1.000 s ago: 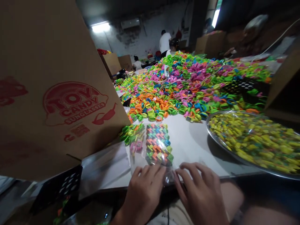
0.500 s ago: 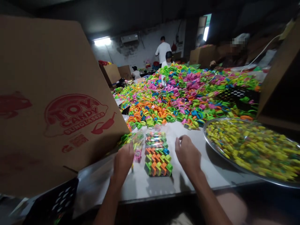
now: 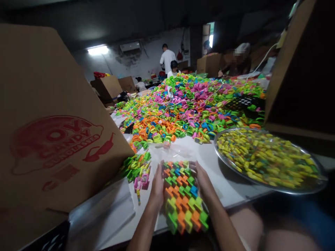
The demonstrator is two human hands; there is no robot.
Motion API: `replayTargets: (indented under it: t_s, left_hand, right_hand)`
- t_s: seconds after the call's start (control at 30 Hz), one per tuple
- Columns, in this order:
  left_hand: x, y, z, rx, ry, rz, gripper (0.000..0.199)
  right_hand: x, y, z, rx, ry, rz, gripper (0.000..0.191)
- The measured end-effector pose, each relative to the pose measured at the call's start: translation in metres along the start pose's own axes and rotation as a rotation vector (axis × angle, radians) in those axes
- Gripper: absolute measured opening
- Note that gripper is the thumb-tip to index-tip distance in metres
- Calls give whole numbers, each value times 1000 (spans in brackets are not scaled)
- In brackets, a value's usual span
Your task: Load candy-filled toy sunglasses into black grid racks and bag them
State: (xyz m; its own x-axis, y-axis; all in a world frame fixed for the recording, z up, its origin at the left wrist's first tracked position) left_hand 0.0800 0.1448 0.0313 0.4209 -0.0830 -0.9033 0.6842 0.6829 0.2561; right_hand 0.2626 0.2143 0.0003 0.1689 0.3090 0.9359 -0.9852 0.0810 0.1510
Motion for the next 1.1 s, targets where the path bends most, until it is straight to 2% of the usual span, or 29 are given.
replayTargets:
  t_s: [0.1,0.17,0.27,0.33,0.43,0.53,0.63,0.7,0.77,0.87,0.93,1.0,1.1]
  left_hand:
    - [33,4,52,-6,-234,78,62]
    - [45,1,77,-28,-305,88,59]
    - [55,-12,98,-88,-336,22,54]
    - [63,-20,105,-83,-386,-31,52]
    - [69,-23,107,13,-445,-80,58]
    - [70,-24,98,122,-467,-190,75]
    - [67,-26,81,190,-381,-326,81]
    - [66,-24,73,247,-301,-384,72]
    - [67,-22,69,286,-222,-448,62]
    - [71,-25,65,223,-130,-517,53]
    - [76,-32,64,138,-140,-489,57]
    - [82,-40,67,106,-159,-491,62]
    - [85,-53,75,113,-78,-638,65]
  right_hand:
    - [-6,-35,34,-16,48,-26,84]
    - [-14,-56,56,-36,76,-51,81]
    - [-33,-86,83,-149,120,-78,83]
    - [-49,-98,94,-203,181,-77,91]
    - [-62,-104,99,-175,256,-25,104]
    - [-50,-110,89,-140,159,84,102]
    - [-29,-110,75,-38,-32,217,78]
    - [-23,-109,68,21,-106,272,60]
    - [-24,-110,64,16,-142,300,51]
    - [-32,-114,62,-45,-147,332,48]
    - [-39,-117,65,-72,-113,344,46]
    - [-44,-120,71,-63,-75,358,44]
    - [-44,-127,85,-14,-93,436,37]
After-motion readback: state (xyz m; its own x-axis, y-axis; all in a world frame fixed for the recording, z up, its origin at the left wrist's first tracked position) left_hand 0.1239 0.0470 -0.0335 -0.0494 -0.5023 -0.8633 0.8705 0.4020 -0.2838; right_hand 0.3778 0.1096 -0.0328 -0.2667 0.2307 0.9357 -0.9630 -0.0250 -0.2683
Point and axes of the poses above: each hand's wrist, its own z-axis away from the middle knuckle, its own y-axis out of the palm, x = y × z, the point moved 8 cm from there along -z, towards the middle knuckle, and after that the axes turned 14 degrees about -x, right-handed, at the moved point
